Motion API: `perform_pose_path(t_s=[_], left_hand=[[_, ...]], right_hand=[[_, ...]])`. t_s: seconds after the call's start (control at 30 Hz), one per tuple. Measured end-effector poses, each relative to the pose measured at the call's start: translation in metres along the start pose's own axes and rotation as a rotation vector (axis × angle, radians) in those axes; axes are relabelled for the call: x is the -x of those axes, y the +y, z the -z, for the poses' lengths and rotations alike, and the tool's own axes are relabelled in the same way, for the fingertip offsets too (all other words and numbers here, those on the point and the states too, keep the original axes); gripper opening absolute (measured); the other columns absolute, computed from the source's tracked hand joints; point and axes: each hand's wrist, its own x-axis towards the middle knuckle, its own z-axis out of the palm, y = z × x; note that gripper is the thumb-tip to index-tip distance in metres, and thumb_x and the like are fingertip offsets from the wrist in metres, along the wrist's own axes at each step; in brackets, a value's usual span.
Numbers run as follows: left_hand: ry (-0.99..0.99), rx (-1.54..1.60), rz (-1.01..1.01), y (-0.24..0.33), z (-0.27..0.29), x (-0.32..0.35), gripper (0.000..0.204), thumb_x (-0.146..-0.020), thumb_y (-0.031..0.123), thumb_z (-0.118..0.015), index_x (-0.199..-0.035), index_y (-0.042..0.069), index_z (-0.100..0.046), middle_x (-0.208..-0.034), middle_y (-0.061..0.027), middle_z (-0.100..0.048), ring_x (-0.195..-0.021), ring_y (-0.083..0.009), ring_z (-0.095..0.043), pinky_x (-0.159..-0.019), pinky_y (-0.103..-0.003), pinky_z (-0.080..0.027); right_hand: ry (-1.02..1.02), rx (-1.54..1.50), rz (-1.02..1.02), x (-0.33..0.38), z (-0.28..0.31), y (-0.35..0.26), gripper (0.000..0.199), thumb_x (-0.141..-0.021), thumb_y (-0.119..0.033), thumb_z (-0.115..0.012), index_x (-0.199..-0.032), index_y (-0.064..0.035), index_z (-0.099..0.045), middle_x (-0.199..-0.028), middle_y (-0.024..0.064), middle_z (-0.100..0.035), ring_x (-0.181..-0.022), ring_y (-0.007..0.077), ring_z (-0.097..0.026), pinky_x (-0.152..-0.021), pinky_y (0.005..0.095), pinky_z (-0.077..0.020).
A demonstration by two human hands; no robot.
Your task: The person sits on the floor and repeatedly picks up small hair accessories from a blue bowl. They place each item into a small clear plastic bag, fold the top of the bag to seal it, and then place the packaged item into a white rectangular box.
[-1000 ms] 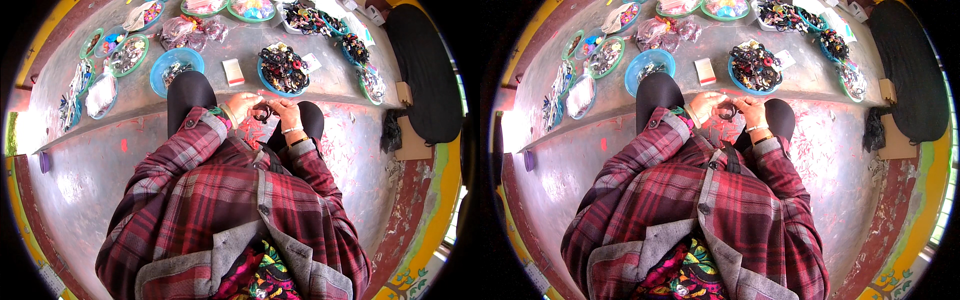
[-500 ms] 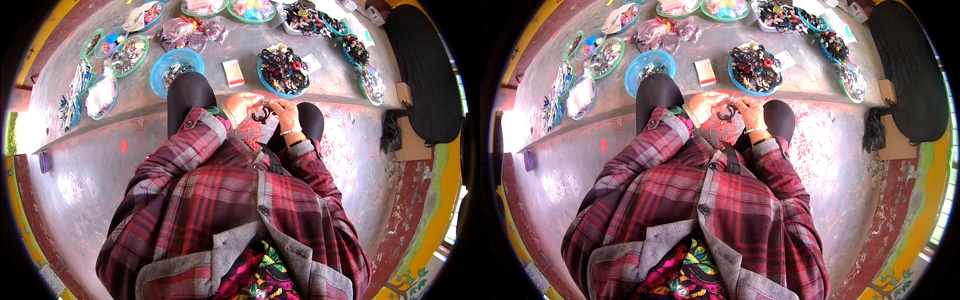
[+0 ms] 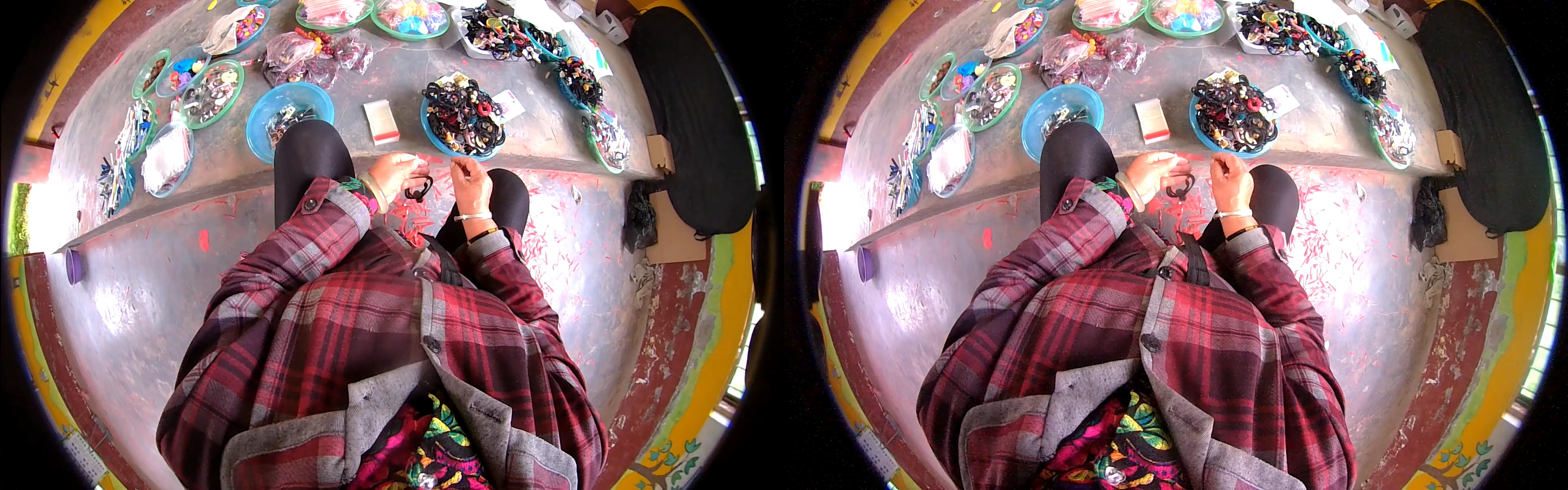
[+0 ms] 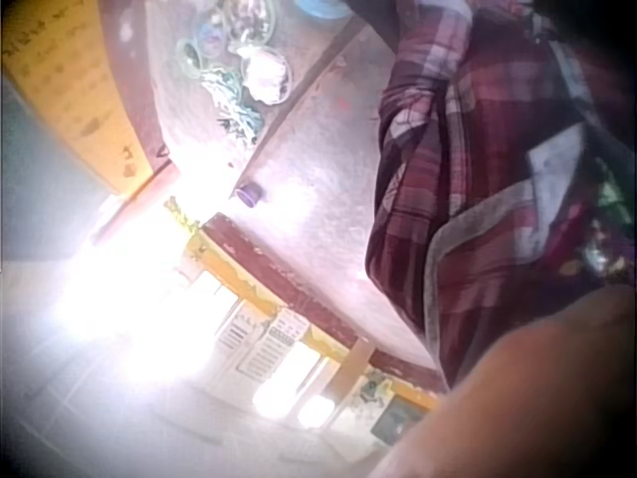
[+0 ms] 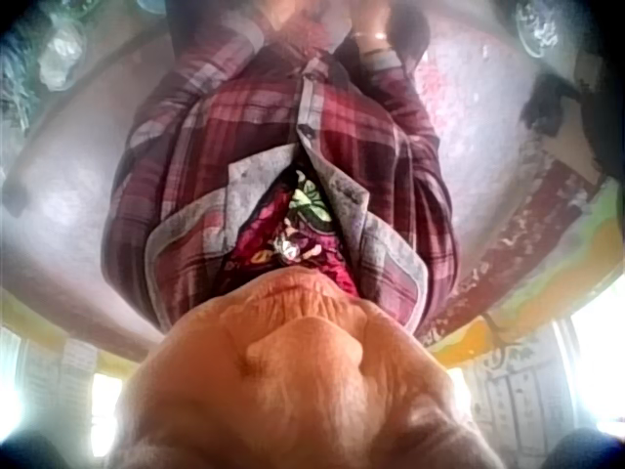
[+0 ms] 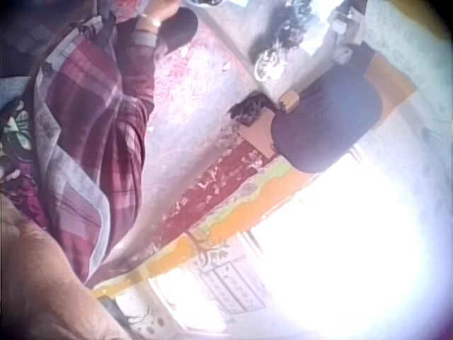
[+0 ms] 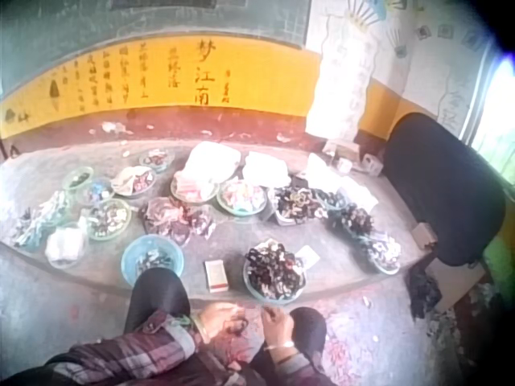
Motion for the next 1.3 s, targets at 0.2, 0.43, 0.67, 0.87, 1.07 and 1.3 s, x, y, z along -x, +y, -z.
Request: perform_pose_path(t_s=[0.2, 0.43, 0.67, 0.87, 1.07, 1.3], left_hand=[[-0.019, -0.125, 0.019, -0.008, -0.009, 0.001, 0.022, -0.088, 0.009, -0.046, -0.104, -0.004, -0.053, -0.097, -0.0118, -0.059, -0.088, -0.0204, -0.059, -0.079, -0.031, -0.049], [-0.15, -0.454, -0.124, -0.016, -0.004, 0.001, 0.018, -0.086, 0.005, -0.047, -0.1, -0.003, -0.056, -0.092, -0.0076, -0.059, -0.084, -0.0148, -0.057, -0.074, -0.028, -0.048], [-0.083, -0.883, -0.189, -0.009, -0.012, 0.01, 0.016, -0.083, 0.007, -0.05, -0.092, -0.001, -0.06, -0.076, -0.0078, -0.063, -0.076, -0.0111, -0.057, -0.068, -0.027, -0.046], [-0.09, -1.098, -0.207, -0.01, -0.011, 0.01, 0.016, -0.082, 0.009, -0.048, -0.088, 0.0, -0.06, -0.074, -0.0087, -0.062, -0.07, -0.013, -0.056, -0.064, -0.029, -0.045], [-0.133, -1.065, -0.22, -0.013, -0.009, 0.009, 0.015, -0.082, 0.008, -0.047, -0.084, -0.001, -0.059, -0.072, -0.0071, -0.061, -0.067, -0.0125, -0.054, -0.062, -0.028, -0.044], [-0.108, -1.032, -0.239, -0.012, -0.013, 0.012, 0.015, -0.081, 0.006, -0.047, -0.081, -0.001, -0.06, -0.071, -0.0078, -0.061, -0.067, -0.0138, -0.055, -0.061, -0.028, -0.044]], right_hand=[[0.0, 0.237, 0.522, 0.003, -0.001, -0.027, 0.011, -0.07, -0.009, -0.06, -0.081, -0.008, -0.062, -0.074, 0.0083, -0.057, -0.068, 0.0271, -0.056, -0.059, 0.0357, -0.0458], [-0.084, 0.337, 0.503, 0.008, -0.003, -0.026, 0.011, -0.069, -0.01, -0.057, -0.08, -0.0092, -0.062, -0.074, 0.0074, -0.057, -0.07, 0.0273, -0.055, -0.062, 0.0363, -0.0452], [-0.167, 0.484, 0.542, 0.011, -0.003, -0.025, 0.005, -0.07, -0.013, -0.055, -0.07, -0.0094, -0.059, -0.069, 0.0073, -0.054, -0.069, 0.0273, -0.054, -0.063, 0.0387, -0.0427], [-0.177, 0.499, 0.509, 0.015, -0.006, -0.027, 0.008, -0.066, -0.013, -0.056, -0.063, -0.0064, -0.055, -0.067, 0.0096, -0.054, -0.068, 0.0291, -0.053, -0.062, 0.0396, -0.0423], [-0.184, 0.476, 0.464, 0.016, -0.007, -0.025, 0.008, -0.065, -0.013, -0.056, -0.063, -0.0052, -0.055, -0.068, 0.0113, -0.054, -0.07, 0.0303, -0.054, -0.063, 0.0406, -0.0432], [-0.194, 0.491, 0.443, 0.017, -0.009, -0.021, 0.008, -0.064, -0.013, -0.058, -0.063, -0.0047, -0.056, -0.069, 0.011, -0.055, -0.07, 0.03, -0.054, -0.063, 0.0401, -0.0441]])
